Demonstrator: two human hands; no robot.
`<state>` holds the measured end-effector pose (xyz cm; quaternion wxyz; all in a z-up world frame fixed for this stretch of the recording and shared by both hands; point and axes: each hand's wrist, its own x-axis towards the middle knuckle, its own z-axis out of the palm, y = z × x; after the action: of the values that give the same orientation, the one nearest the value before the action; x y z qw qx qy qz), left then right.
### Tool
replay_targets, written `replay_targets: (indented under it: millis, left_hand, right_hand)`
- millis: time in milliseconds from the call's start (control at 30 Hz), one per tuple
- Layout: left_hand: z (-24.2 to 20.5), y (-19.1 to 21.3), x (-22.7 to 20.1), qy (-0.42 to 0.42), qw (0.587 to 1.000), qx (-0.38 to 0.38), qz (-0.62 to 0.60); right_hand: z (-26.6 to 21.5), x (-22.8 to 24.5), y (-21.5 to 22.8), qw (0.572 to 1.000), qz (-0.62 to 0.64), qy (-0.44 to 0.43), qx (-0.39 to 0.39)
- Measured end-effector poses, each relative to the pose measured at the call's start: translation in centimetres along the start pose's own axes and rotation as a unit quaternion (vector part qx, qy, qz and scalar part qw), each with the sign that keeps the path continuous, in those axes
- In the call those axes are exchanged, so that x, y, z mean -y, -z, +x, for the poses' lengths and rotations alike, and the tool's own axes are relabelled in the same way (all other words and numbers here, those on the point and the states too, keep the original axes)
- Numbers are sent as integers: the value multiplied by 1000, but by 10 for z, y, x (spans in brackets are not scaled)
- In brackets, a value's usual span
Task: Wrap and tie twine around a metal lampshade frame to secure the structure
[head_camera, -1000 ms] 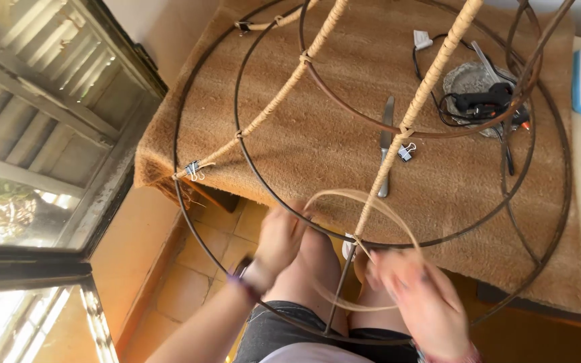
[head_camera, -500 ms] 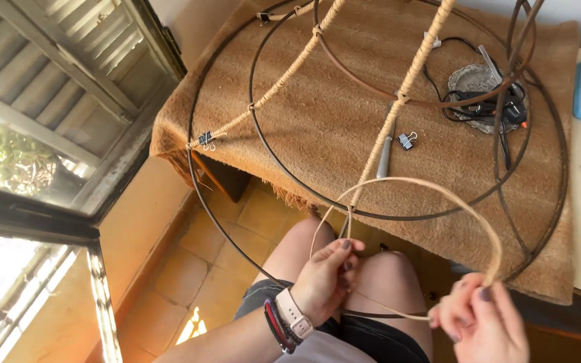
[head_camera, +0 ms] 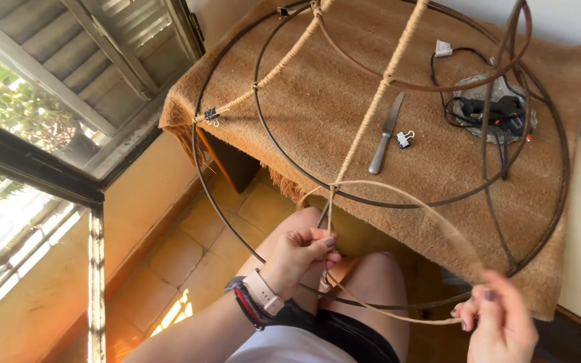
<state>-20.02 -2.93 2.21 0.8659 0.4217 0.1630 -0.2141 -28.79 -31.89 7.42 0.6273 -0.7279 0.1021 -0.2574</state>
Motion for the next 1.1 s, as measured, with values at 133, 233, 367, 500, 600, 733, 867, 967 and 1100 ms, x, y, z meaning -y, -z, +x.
replay_targets:
  millis: [133,233,367,500,600,733,867,967,1100]
  left_hand:
    - [-6,-14,-2,-2,1000,-7,14]
    - [-13,-27,-4,-12,1000,-12,22]
    - [-19,-32,-10,-20,998,18,56]
    - [-15,-19,-10,-22,996,42,70]
    - [-15,-10,-16,-7,994,66,92]
    - [-13,0,-39,12,978,77,193]
    - [-5,4,-50,30,953,75,291]
    - [-1,3,-48,17,947,57,315]
    - [2,6,-32,-51,926,15,374]
  right_hand:
    - [12,19,5,946,-232,116,196]
    - [22,12,5,869,-405,103,266]
    - [33,5,-6,751,-607,62,254]
    - [31,19,-57,713,-634,199,224]
    - [26,42,-106,777,-537,222,243]
    - [12,39,-157,920,-251,69,292]
    - [8,22,-177,951,-146,-133,236]
    - [5,8,-181,952,-139,-177,207]
    - [6,18,-185,941,-172,-186,224]
